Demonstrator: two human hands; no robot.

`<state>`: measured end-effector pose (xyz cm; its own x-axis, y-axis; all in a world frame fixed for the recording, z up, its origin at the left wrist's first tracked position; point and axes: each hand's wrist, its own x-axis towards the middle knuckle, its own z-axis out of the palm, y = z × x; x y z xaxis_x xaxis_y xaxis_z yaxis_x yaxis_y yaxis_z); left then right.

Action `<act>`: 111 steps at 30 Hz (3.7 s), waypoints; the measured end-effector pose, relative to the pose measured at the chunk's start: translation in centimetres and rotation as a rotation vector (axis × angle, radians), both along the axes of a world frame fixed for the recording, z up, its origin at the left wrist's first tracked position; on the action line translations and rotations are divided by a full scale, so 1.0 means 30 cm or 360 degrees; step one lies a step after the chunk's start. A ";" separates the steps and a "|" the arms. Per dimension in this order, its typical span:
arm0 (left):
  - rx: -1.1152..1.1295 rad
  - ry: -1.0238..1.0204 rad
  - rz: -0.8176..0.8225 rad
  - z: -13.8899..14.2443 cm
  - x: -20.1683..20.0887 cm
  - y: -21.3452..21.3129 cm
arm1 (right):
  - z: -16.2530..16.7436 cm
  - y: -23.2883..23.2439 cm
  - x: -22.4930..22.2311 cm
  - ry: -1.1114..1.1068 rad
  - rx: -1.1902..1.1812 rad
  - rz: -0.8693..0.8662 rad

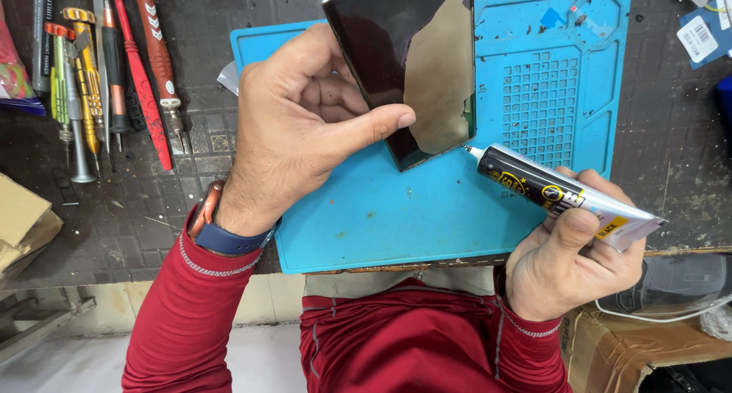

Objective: The person pries the cracked screen off a smartphone using a metal pry tool, then peels the old screen away from the frame. They apply adhesive from a tube around the frame and press a replacement screen onto the phone, pressing along the edges to seat it.

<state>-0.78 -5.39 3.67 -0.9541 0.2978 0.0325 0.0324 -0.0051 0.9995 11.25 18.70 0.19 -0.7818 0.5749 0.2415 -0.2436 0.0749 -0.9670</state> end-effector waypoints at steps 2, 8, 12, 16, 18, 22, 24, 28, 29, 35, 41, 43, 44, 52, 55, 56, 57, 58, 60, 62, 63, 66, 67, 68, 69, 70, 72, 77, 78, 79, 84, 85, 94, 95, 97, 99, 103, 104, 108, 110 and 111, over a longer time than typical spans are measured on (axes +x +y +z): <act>0.0005 0.0004 -0.0003 0.001 0.000 0.000 | 0.002 -0.001 -0.002 0.0001 0.0008 -0.0004; 0.0003 -0.0005 -0.0006 0.009 0.000 -0.008 | 0.006 -0.008 -0.003 0.0005 0.0019 -0.0001; -0.0025 -0.0017 0.0003 0.014 0.001 -0.016 | 0.008 -0.016 -0.002 0.0017 0.0019 -0.0010; -0.0051 -0.0036 0.0012 0.013 0.002 -0.023 | 0.007 -0.024 -0.002 0.0009 0.0024 -0.0012; -0.0033 -0.0036 0.0012 0.010 0.004 -0.024 | 0.005 -0.026 -0.001 0.0009 0.0025 -0.0012; -0.0028 -0.0038 0.0018 -0.001 0.006 -0.024 | -0.002 -0.029 0.002 0.0018 0.0034 -0.0024; -0.0061 -0.0027 0.0014 -0.005 0.006 -0.026 | -0.006 -0.027 0.003 0.0022 0.0038 -0.0034; -0.0006 -0.0031 0.0009 -0.010 0.013 -0.029 | -0.013 -0.028 0.005 0.0019 0.0053 -0.0056; -0.0006 -0.0015 0.0007 -0.010 0.014 -0.029 | -0.014 -0.028 0.005 0.0020 0.0054 -0.0060; -0.0041 -0.0007 0.0011 -0.007 0.016 -0.028 | -0.016 -0.028 0.005 0.0021 0.0050 -0.0069; -0.0020 0.0010 -0.0001 -0.016 0.017 -0.030 | -0.025 -0.031 0.005 0.0029 0.0036 -0.0070; -0.0043 0.0010 0.0002 -0.018 0.017 -0.032 | -0.027 -0.031 0.005 0.0033 0.0034 -0.0063; -0.0022 0.0008 0.0003 -0.018 0.017 -0.032 | -0.027 -0.031 0.005 0.0036 0.0033 -0.0060; -0.0068 0.0004 0.0017 -0.019 0.019 -0.034 | -0.027 -0.032 0.004 0.0033 0.0031 -0.0060; -0.0039 0.0014 0.0006 -0.025 0.022 -0.036 | -0.031 -0.035 0.007 0.0037 0.0027 -0.0055; -0.0044 0.0014 0.0008 -0.027 0.023 -0.036 | -0.032 -0.037 0.008 0.0038 0.0026 -0.0054; -0.0049 0.0013 0.0009 -0.028 0.025 -0.037 | -0.033 -0.037 0.009 0.0036 0.0029 -0.0056; -0.0053 0.0014 0.0010 -0.029 0.025 -0.038 | -0.035 -0.037 0.010 0.0037 0.0026 -0.0056; -0.0047 0.0014 0.0007 -0.030 0.028 -0.039 | -0.036 -0.038 0.012 0.0037 0.0016 -0.0054; -0.0051 0.0004 0.0010 -0.031 0.028 -0.040 | -0.037 -0.039 0.011 0.0041 0.0005 -0.0050; -0.0058 -0.0008 0.0016 -0.032 0.029 -0.039 | -0.036 -0.039 0.010 0.0043 0.0001 -0.0046; -0.0068 -0.0012 0.0019 -0.035 0.030 -0.040 | -0.035 -0.042 0.007 0.0051 -0.0002 -0.0033; -0.0069 -0.0009 0.0018 -0.034 0.029 -0.042 | -0.034 -0.042 0.006 0.0049 0.0000 -0.0030; -0.0074 -0.0012 0.0018 -0.032 0.028 -0.042 | -0.034 -0.044 0.005 0.0047 0.0003 -0.0027; -0.0080 -0.0015 0.0018 -0.029 0.027 -0.041 | -0.035 -0.043 0.005 0.0040 0.0008 -0.0027; -0.0085 -0.0018 0.0018 -0.024 0.025 -0.040 | -0.035 -0.043 0.006 0.0029 0.0010 -0.0042; -0.0087 -0.0042 0.0023 -0.009 0.021 -0.034 | -0.039 -0.041 0.011 0.0002 0.0010 -0.0083; -0.0107 -0.0072 0.0058 0.025 0.015 -0.022 | -0.068 -0.022 0.034 0.0028 -0.0106 -0.0056; -0.0158 0.0032 0.0062 0.023 0.014 -0.028 | -0.079 -0.020 0.040 0.0063 -0.0203 -0.0030; -0.0210 0.0134 0.0067 0.025 0.017 -0.032 | -0.085 -0.011 0.046 0.0090 -0.0268 -0.0010; 0.0228 -0.0192 0.0011 -0.003 0.049 -0.055 | -0.119 0.021 0.080 0.0129 -0.0446 0.0003; 0.0253 -0.0229 -0.0005 -0.009 0.054 -0.059 | -0.126 0.026 0.085 0.0127 -0.0457 -0.0003; 0.0124 -0.0540 -0.0099 0.000 0.067 -0.101 | -0.179 0.044 0.118 0.0146 -0.0476 -0.0054; 0.0067 -0.0543 -0.0130 -0.003 0.062 -0.098 | -0.182 0.044 0.121 0.0148 -0.0481 -0.0062; -0.0051 -0.0550 -0.0190 -0.016 0.055 -0.092 | -0.189 0.044 0.128 0.0156 -0.0464 -0.0058; -0.0266 -0.0561 -0.0244 -0.022 0.056 -0.092 | -0.196 0.050 0.134 0.0171 -0.0469 -0.0054; -0.0678 -0.0536 -0.0333 -0.029 0.058 -0.091 | -0.211 0.097 0.140 0.0236 -0.0835 0.0009; -0.0673 -0.0505 -0.0353 -0.029 0.056 -0.092 | -0.214 0.117 0.141 0.0243 -0.0947 0.0036; -0.0646 -0.0459 -0.0419 -0.029 0.057 -0.091 | -0.228 0.201 0.139 0.0232 -0.1376 0.0107; -0.0603 -0.0472 -0.0429 -0.030 0.056 -0.093 | -0.232 0.231 0.140 0.0232 -0.1489 0.0106; -0.0564 -0.0480 -0.0426 -0.031 0.056 -0.092 | -0.232 0.242 0.142 0.0245 -0.1524 0.0095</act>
